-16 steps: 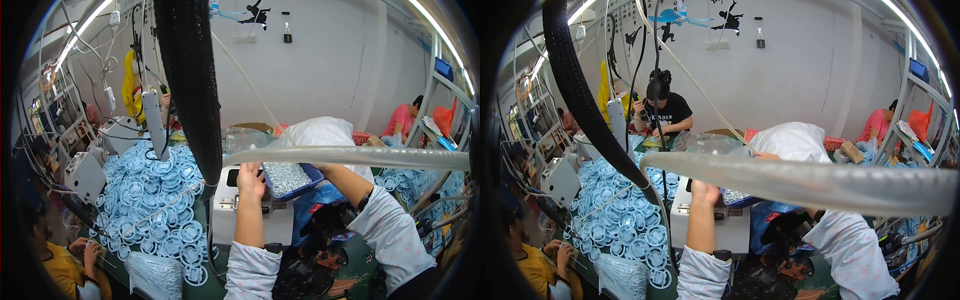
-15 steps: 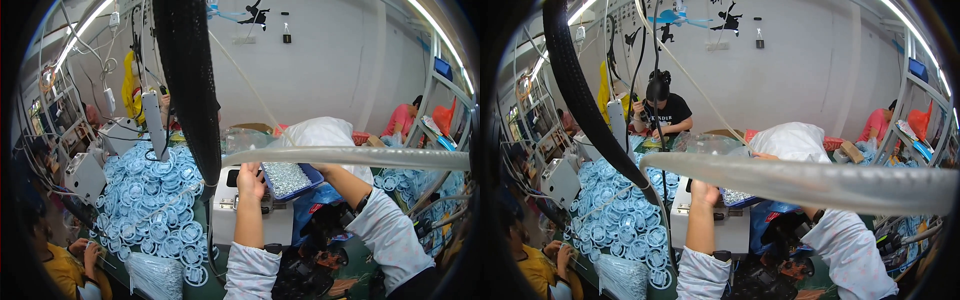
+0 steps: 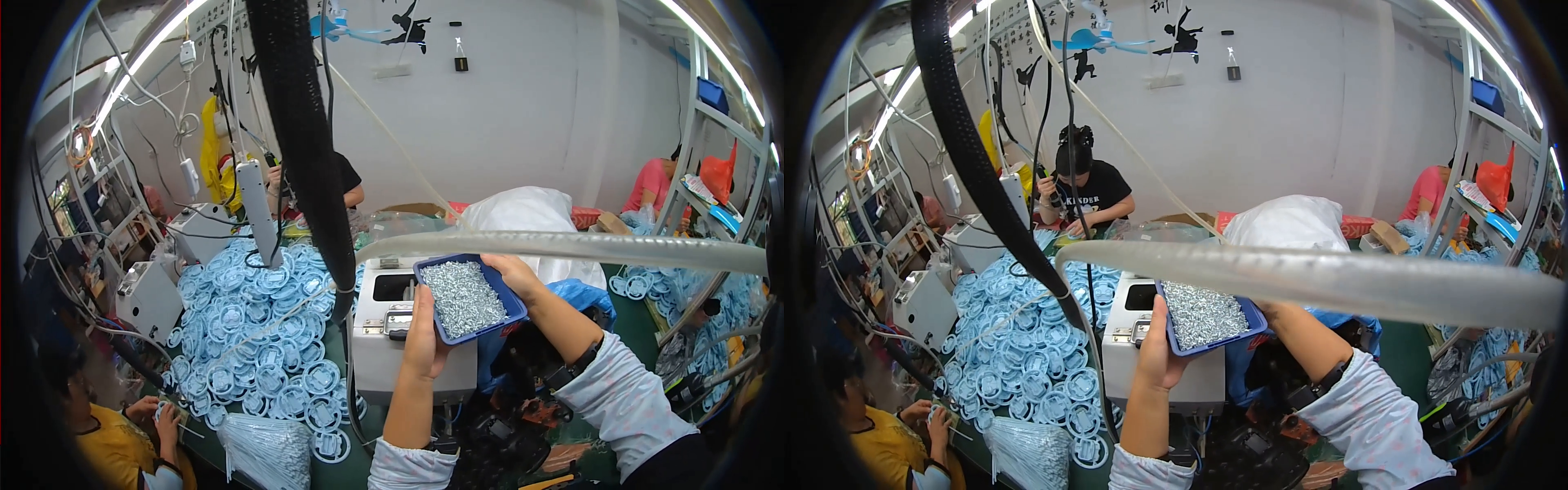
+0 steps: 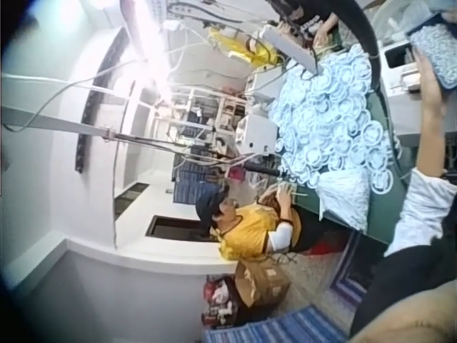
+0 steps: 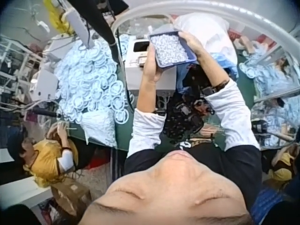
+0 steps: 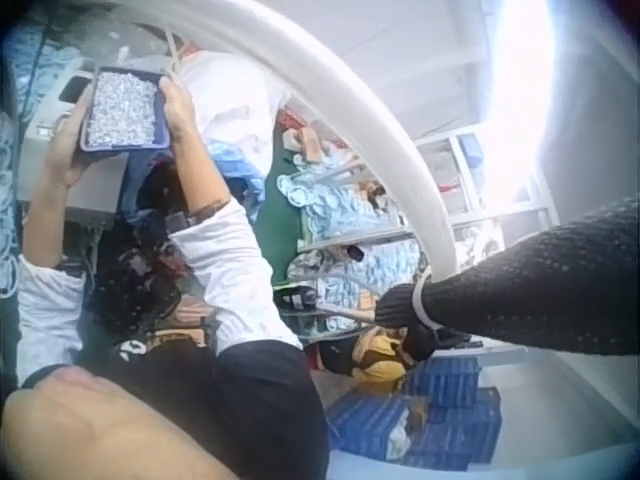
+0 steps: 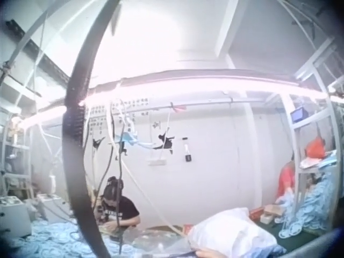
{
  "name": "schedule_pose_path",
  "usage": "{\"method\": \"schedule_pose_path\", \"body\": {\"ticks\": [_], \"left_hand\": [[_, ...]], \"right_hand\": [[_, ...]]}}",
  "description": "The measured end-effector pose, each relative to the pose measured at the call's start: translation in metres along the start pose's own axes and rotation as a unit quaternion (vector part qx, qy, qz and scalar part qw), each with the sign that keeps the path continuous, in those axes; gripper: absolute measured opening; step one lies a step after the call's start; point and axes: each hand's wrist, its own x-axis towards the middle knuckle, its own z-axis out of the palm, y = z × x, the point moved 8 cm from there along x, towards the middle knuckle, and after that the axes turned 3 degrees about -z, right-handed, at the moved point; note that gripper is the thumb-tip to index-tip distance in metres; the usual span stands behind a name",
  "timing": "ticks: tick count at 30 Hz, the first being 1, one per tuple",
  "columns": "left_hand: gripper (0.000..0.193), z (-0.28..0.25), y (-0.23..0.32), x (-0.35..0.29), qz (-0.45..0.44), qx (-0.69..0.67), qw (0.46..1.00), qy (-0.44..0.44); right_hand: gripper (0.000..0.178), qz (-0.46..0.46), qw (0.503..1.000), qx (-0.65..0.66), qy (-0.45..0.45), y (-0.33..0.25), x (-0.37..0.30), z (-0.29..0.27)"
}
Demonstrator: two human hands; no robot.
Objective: Assembling small plastic parts and using a sorting machine in a factory setting.
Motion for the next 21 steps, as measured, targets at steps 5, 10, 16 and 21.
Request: {"method": "schedule_pose_path", "body": {"ticks": [5,10,16,21], "left_hand": [[0.047,-0.022,-0.009,-0.011,0.052,-0.063,0.995,0.056],[0.04,-0.018,0.008,-0.017,0.158,-0.015,0.981,0.11],[0.038,-0.024,0.002,-0.01,0.221,0.073,0.952,0.2],[0.043,-0.029,-0.006,-0.004,0.205,0.076,0.951,0.218]], "right_hand": [[0.03,-0.051,0.925,-0.377,-0.016,-0.059,-0.015,0.052],[0.03,-0.023,0.893,-0.444,-0.072,-0.072,-0.033,0.084],[0.034,-0.043,0.768,-0.632,-0.094,-0.026,-0.022,0.1],[0.033,0.021,0.752,-0.655,-0.071,-0.001,-0.015,0.092]]}}
